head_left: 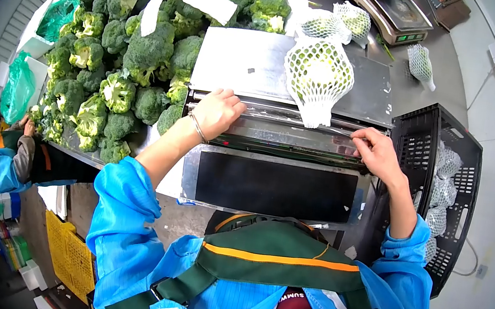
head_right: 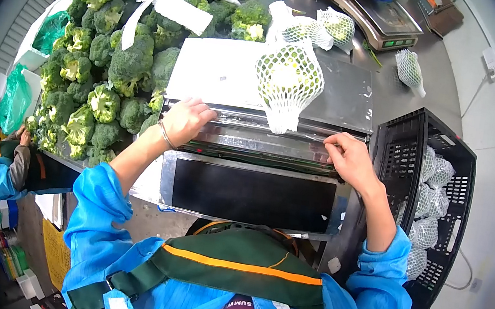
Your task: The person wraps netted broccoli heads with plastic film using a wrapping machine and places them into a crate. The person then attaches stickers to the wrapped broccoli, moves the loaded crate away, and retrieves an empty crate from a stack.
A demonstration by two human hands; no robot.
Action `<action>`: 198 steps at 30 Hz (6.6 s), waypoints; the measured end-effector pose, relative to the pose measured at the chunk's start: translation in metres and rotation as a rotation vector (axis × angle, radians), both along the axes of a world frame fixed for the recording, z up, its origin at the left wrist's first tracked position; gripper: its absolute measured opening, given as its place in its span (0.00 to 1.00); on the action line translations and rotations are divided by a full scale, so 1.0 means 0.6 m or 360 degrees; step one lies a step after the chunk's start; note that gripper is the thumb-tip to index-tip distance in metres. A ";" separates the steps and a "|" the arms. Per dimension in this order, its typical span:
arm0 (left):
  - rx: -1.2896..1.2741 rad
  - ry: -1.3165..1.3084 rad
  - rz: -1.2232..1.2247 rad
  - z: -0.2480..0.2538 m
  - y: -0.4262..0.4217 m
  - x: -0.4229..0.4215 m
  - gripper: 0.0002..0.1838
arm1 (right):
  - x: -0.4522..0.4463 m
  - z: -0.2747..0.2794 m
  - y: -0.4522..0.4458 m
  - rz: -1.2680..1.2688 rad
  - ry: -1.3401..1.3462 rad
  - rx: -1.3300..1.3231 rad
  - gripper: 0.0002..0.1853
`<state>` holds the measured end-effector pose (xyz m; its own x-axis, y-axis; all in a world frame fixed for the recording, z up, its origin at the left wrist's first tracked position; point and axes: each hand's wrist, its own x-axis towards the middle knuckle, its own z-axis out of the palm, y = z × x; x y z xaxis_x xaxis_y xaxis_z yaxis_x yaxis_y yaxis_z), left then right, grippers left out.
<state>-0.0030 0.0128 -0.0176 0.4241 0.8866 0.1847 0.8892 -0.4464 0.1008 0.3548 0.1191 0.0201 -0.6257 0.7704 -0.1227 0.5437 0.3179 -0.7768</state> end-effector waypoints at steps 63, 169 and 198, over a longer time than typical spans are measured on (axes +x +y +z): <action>-0.1480 -0.1536 -0.0242 0.129 -0.095 0.123 0.54 | 0.014 0.070 -0.121 0.0575 0.0041 -0.0836 0.48; -0.0653 -0.2426 0.0567 0.056 0.441 0.091 0.07 | 0.407 0.062 -0.269 -0.2375 -0.0175 0.0603 0.15; -0.1057 -0.2702 0.0454 0.152 -0.130 -0.029 0.15 | 0.093 0.150 -0.021 -0.0007 0.0352 0.0036 0.09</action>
<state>-0.0207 -0.0651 0.0738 0.0194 0.9859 -0.1663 -0.3125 0.1639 0.9357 0.4105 0.1064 0.1099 -0.6322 0.7741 0.0345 0.3620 0.3344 -0.8701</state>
